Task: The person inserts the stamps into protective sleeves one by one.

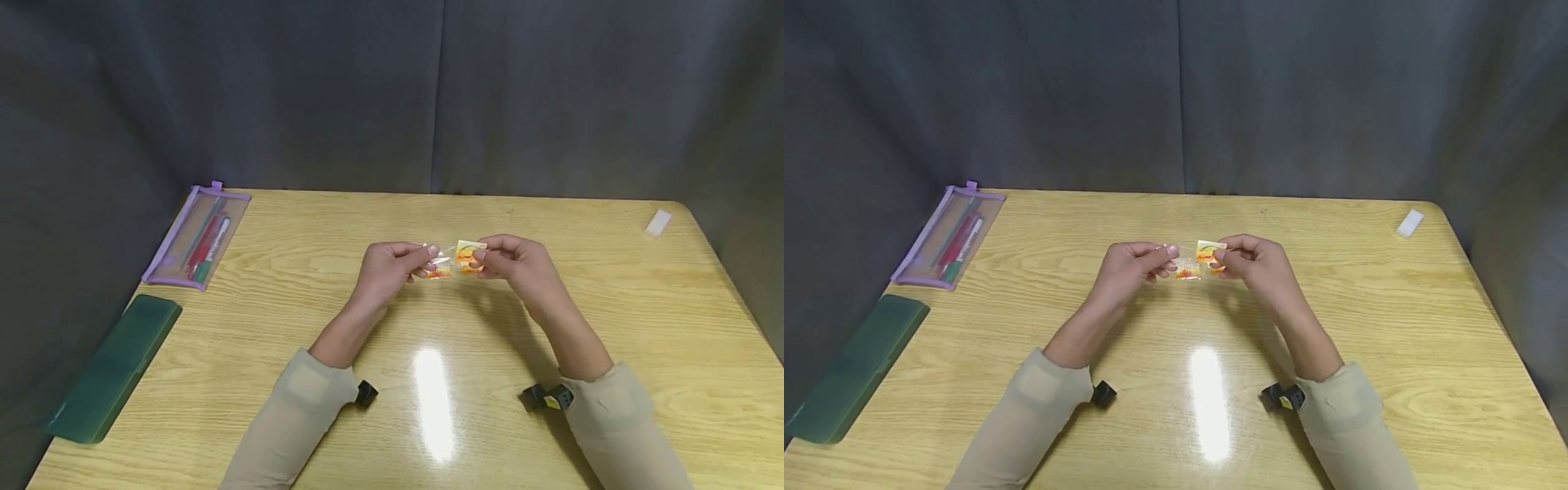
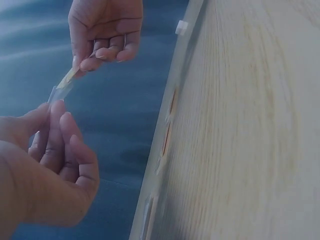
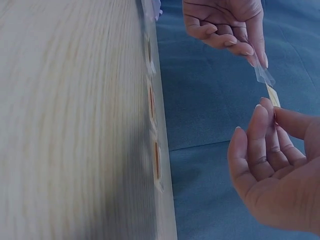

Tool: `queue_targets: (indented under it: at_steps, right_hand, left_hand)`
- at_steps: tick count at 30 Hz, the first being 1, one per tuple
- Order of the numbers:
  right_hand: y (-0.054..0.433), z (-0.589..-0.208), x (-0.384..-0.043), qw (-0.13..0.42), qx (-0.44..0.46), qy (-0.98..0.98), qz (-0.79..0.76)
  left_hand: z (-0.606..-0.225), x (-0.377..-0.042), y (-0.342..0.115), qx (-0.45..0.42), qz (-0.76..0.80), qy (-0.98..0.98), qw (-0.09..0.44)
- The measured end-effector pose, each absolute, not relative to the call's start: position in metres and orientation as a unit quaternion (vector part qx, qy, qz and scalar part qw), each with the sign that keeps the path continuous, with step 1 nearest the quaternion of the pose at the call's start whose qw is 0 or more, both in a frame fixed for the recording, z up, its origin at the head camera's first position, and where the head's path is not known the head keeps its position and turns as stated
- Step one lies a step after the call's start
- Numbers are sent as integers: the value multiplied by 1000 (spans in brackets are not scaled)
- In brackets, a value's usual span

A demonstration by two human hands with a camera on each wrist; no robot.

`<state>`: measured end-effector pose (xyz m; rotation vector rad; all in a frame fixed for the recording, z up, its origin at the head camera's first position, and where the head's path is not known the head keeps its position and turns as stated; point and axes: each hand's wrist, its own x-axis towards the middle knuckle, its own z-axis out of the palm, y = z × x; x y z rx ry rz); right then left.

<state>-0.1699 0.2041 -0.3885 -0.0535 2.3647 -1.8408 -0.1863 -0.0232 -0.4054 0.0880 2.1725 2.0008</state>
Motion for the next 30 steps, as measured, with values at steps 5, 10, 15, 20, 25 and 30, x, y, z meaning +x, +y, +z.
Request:
queue_targets:
  at_steps: [5,10,15,20,25,30]
  right_hand:
    - [204,-387,-168,70,-13,788,-612]
    - [202,-385,-168,65,-18,781,-620]
    - [202,-385,-167,62,-17,784,-617]
    - [201,-386,-168,59,-19,787,-614]
    - [199,-386,-168,73,-26,793,-604]
    - [200,-386,-167,84,-24,803,-590]
  left_hand:
    - [-406,-185,-23,22,681,727,83]
    - [-408,-185,-22,35,683,727,59]
    - [-410,-185,-21,47,684,727,43]
    - [-410,-185,-21,45,685,726,36]
    - [-410,-185,-20,47,689,723,26]
    - [-409,-185,-19,47,696,717,22]
